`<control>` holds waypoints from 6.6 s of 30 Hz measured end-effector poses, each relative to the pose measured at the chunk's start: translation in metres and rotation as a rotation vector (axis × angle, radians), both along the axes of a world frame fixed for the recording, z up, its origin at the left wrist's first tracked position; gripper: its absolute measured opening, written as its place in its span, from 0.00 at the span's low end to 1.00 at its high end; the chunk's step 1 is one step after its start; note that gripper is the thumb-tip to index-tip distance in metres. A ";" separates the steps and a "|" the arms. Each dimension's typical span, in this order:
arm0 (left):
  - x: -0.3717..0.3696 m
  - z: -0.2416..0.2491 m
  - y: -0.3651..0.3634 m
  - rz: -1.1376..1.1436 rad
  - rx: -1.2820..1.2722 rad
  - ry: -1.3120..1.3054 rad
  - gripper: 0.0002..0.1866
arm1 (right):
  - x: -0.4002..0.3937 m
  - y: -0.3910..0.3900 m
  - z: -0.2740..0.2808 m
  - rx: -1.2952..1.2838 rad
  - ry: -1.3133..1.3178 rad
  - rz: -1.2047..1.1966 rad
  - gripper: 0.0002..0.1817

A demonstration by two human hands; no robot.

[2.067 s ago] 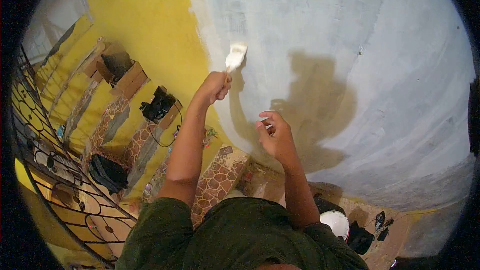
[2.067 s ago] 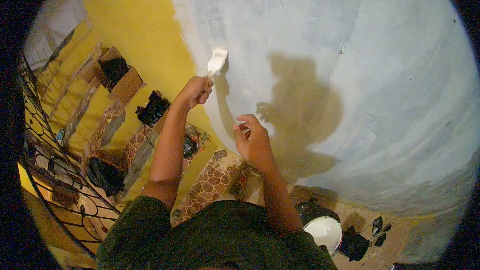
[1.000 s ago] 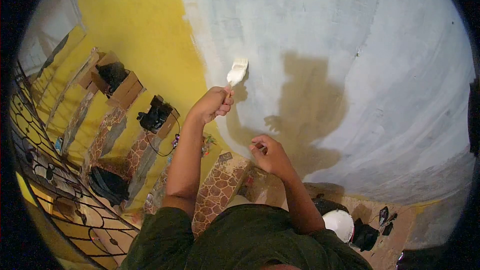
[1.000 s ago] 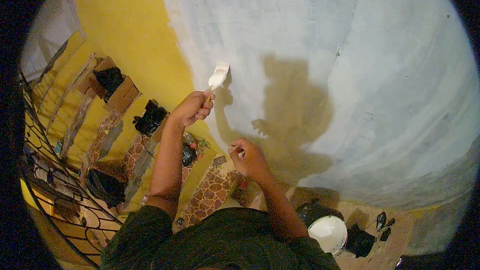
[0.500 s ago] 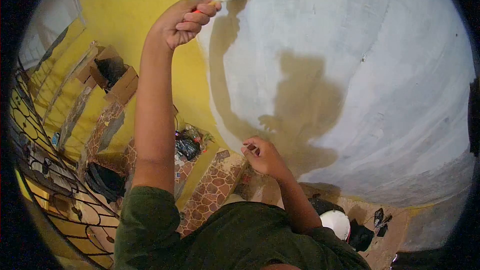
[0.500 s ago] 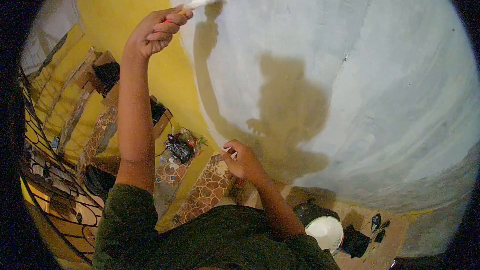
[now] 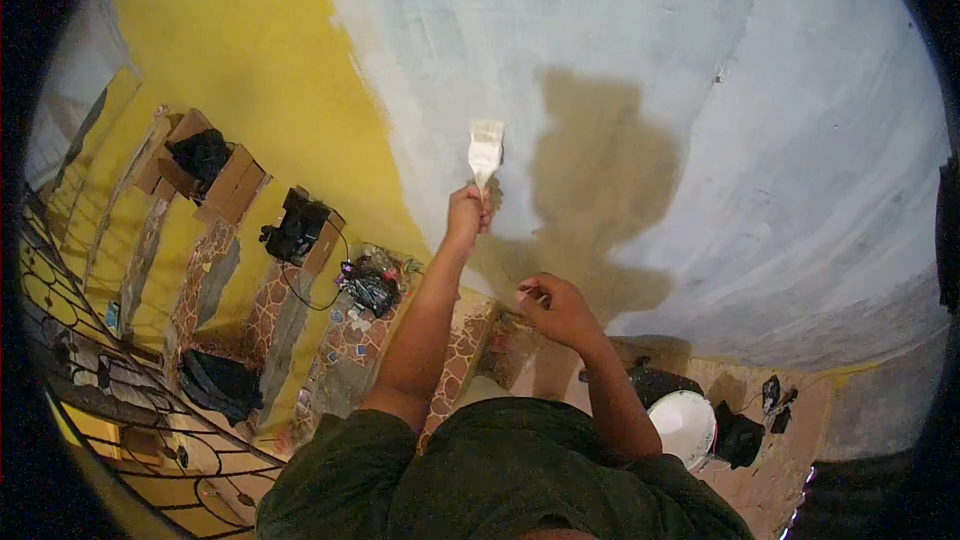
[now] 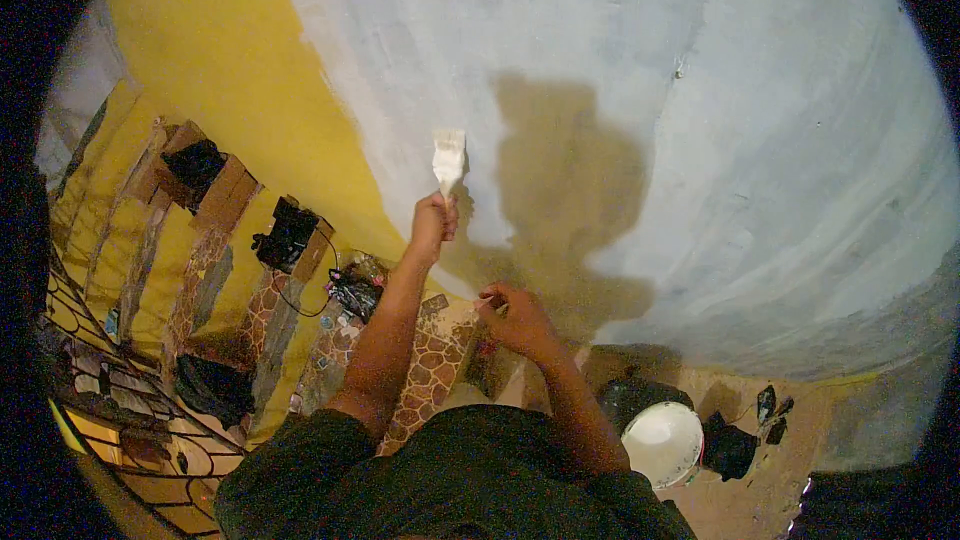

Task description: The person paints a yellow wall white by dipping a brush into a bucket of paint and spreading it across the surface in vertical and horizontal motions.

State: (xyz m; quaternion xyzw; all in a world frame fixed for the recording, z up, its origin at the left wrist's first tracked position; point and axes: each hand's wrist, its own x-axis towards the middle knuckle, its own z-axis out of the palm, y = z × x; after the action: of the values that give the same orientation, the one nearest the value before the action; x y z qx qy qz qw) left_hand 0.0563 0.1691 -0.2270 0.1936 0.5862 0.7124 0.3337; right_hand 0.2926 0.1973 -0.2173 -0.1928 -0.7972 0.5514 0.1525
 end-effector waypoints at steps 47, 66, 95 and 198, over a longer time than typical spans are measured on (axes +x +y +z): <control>0.028 0.169 -0.062 -0.070 0.180 -0.121 0.13 | -0.018 0.011 -0.028 0.082 -0.056 0.015 0.18; 0.009 0.131 -0.088 -0.479 0.220 -0.289 0.24 | -0.098 -0.025 0.038 -0.365 0.449 -0.116 0.18; 0.017 -0.010 -0.087 -1.141 -0.215 -0.060 0.33 | -0.058 -0.014 0.045 -0.273 0.503 -0.968 0.10; 0.000 0.118 -0.101 -1.378 0.306 0.104 0.23 | -0.044 0.046 0.327 1.250 -0.196 -0.941 0.12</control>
State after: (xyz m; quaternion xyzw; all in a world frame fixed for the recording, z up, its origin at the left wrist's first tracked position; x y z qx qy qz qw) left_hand 0.0566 0.0682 -0.1087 0.5990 0.2387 0.4034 0.6493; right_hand 0.2484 0.2431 0.1101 -0.4362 -0.8038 -0.1409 0.3792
